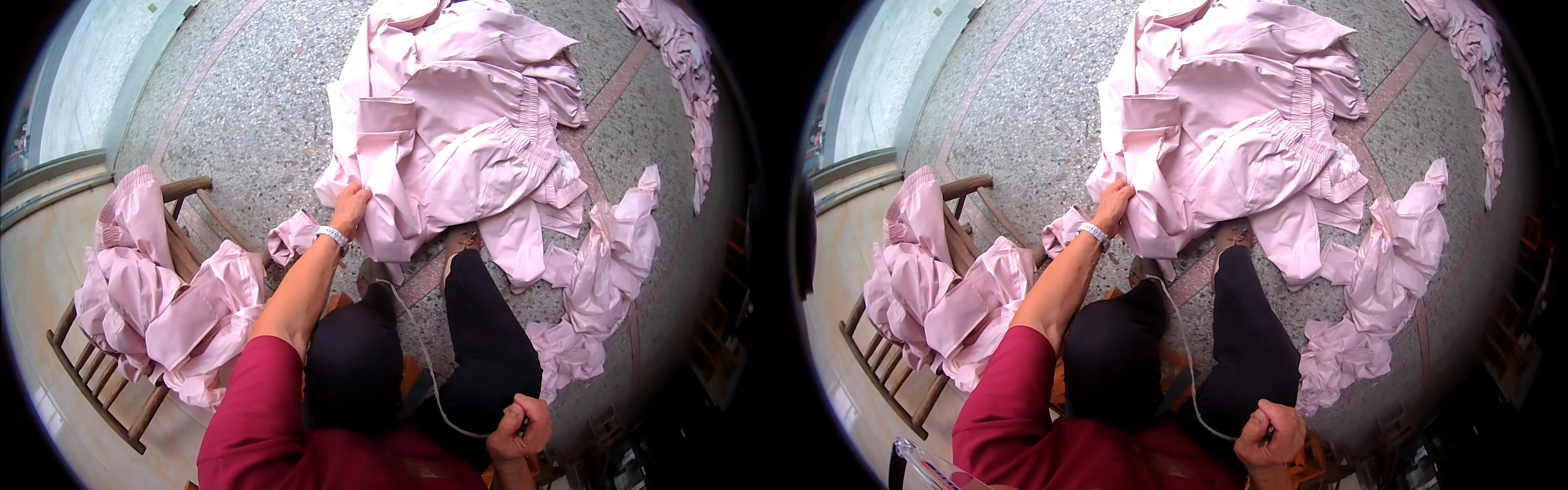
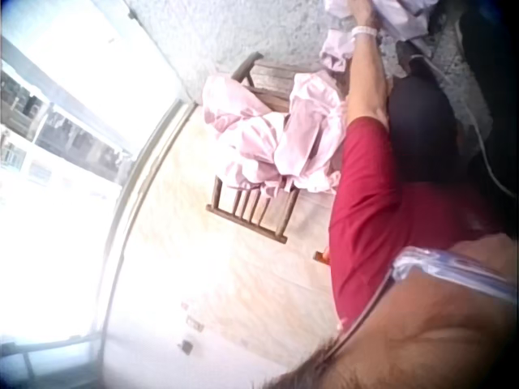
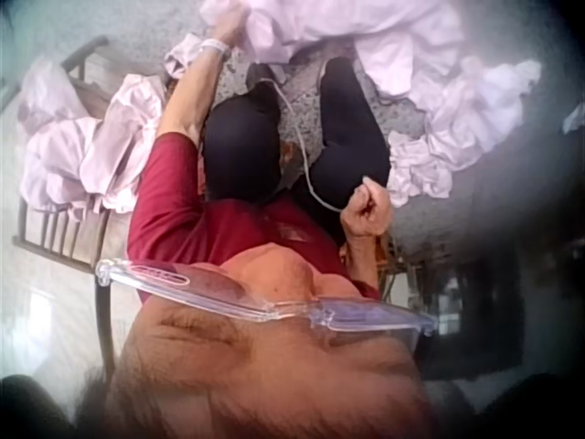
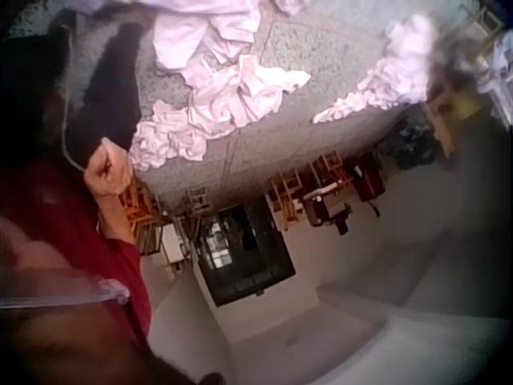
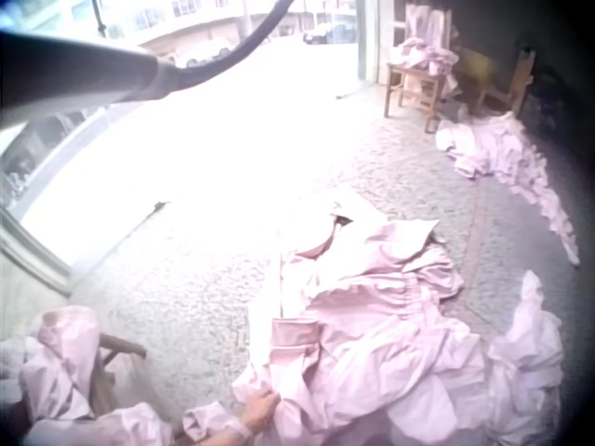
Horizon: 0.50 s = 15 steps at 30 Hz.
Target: The person uses thread snips to trim loose threads from pink garments, turning the fabric over to find threads before placing the items in a pile.
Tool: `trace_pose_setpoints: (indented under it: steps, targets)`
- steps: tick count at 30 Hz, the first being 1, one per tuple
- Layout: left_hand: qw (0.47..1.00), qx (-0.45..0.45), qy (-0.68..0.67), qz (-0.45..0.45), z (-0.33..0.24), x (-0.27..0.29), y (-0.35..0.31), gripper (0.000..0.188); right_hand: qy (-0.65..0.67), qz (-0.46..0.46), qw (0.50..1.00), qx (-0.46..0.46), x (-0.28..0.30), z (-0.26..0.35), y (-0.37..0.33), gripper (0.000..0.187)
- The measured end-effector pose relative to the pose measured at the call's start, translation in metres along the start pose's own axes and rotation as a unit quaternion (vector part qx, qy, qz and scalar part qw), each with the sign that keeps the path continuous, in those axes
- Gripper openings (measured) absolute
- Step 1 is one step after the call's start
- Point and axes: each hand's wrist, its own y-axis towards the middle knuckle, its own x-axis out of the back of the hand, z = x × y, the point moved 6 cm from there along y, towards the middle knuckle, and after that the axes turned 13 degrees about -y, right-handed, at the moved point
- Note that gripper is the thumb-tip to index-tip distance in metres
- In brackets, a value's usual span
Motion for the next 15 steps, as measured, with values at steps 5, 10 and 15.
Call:
trace_pose_setpoints:
  steps: [5, 10, 15]
  targets:
    - [0.998, -0.01, -0.064, -0.01, -0.002, 0.003, 0.005, 0.023, 0.005, 0.012, 1.0, -0.005, 0.001, 0.001, 0.002, 0.011]
    - [0.991, 0.023, -0.128, 0.006, -0.028, -0.017, -0.015, 0.039, -0.006, 0.01, 1.0, -0.004, 0.001, 0.001, 0.003, 0.01]
    - [0.989, -0.075, -0.122, 0.018, -0.057, -0.036, -0.037, 0.061, -0.006, 0.007, 1.0, -0.004, 0.001, -0.001, 0.001, 0.01]
